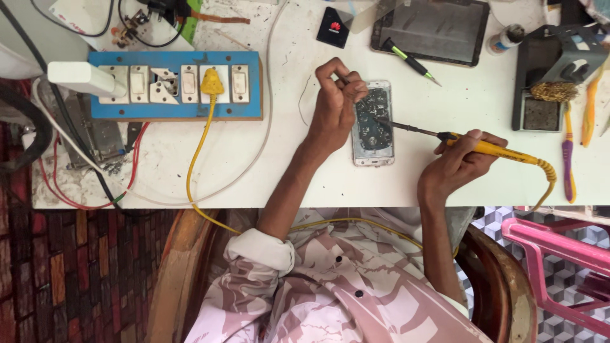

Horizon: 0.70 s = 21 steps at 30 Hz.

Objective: The person uses a soldering iron and solder wire to work on a smartphone motherboard. They repeatedly apply heat and solder to various points on the circuit board while holding the device steady with the other hand.

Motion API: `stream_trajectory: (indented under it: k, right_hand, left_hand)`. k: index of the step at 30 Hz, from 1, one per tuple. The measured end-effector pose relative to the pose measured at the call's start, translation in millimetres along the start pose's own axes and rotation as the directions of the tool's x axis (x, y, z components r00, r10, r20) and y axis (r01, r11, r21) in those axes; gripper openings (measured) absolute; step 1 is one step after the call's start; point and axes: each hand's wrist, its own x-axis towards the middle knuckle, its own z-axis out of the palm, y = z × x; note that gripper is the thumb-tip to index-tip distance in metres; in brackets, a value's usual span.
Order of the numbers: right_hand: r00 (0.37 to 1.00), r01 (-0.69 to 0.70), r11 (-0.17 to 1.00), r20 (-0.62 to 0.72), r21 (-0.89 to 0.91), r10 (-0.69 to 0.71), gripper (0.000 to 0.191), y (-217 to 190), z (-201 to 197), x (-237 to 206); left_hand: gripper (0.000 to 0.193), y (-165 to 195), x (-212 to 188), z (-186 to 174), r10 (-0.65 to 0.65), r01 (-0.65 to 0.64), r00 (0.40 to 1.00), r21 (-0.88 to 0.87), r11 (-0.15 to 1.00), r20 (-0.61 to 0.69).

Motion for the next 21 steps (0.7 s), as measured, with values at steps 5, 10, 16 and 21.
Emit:
stream_trajectory:
  k: [5,10,16,21]
  right_hand:
    - [1.0,-0.014,0.995,-0.018,0.099,0.016,0.036,-0.5,1.8,-1.0]
    - [0.999,-0.008,0.995,-0.043,0.099,0.012,0.036,2.6,-0.1,-2.0]
    - [0.999,0.014,1.0,-0.029,0.021,-0.013,0.034,1.7,-1.4,-4.5]
    - [0.996,0.061,0.998,-0.058,0.01,-0.061,0.033,3.4,-2.0,-9.5]
  left_hand:
    - [0.018,-0.7,1.4,-0.2,-0.01,0.01,1.0,-0.012,1.0,-0.01]
    - [0.019,0.4,0.1,0.2,-0.017,0.017,1.0,0.037,0.999,-0.003]
    - [0.021,0.6,0.9,-0.3,-0.007,0.007,1.0,0.052,0.999,0.009]
    - [0.023,1.3,-0.4,1.2,-0.008,0.007,1.0,0.04,0.999,0.009]
